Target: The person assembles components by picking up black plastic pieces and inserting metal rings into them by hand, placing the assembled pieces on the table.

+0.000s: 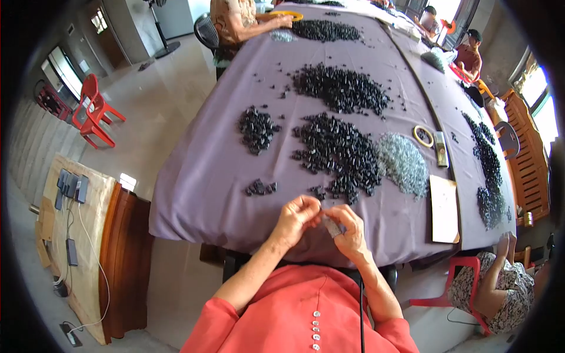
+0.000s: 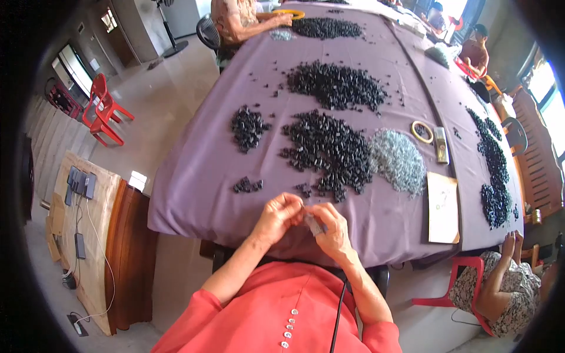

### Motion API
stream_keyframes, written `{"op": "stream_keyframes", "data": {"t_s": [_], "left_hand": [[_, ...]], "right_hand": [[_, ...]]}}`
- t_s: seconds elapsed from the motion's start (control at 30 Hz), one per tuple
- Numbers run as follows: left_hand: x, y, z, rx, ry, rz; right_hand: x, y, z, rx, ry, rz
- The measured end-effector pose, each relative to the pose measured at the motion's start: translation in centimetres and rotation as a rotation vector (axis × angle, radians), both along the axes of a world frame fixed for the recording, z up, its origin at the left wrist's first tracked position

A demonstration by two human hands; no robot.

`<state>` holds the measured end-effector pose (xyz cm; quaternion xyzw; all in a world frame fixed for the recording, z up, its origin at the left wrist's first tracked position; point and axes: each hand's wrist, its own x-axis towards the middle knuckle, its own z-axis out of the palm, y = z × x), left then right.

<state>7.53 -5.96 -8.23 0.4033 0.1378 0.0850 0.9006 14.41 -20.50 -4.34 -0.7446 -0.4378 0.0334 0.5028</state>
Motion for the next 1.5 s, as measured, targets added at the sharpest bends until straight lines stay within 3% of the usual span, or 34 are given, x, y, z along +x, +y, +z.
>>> {"op": "stream_keyframes", "data": {"t_s": [0.17, 0.53, 0.8, 1.07, 1.5], "left_hand": [[0.4, 2.0, -0.5, -0.211, -0.098, 0.175], [0.4, 2.1, -1.0, -0.281, -0.215, 0.120], [0.3, 2.1, -0.9, -0.287, -0.195, 0.128], [0.3, 1.7, -1.0, -0.172, -0.133, 0.097], [0.5, 1.8, -1.2, -0.157, -0.156, 0.079]], "right_hand": [[0.7, -0.4, -1.2, -0.043, -0.020, -0.072], [3.7, 1.5, 0.1, -0.168, 0.025, -0.167], [4.2, 5.6, -0.5, -0.233, -0.417, -0.102], [5.2, 7.1, -1.0, -0.315, -0.618, 0.057], [5.7, 8.2, -1.9, -0.331, -0.654, 0.098]]}}
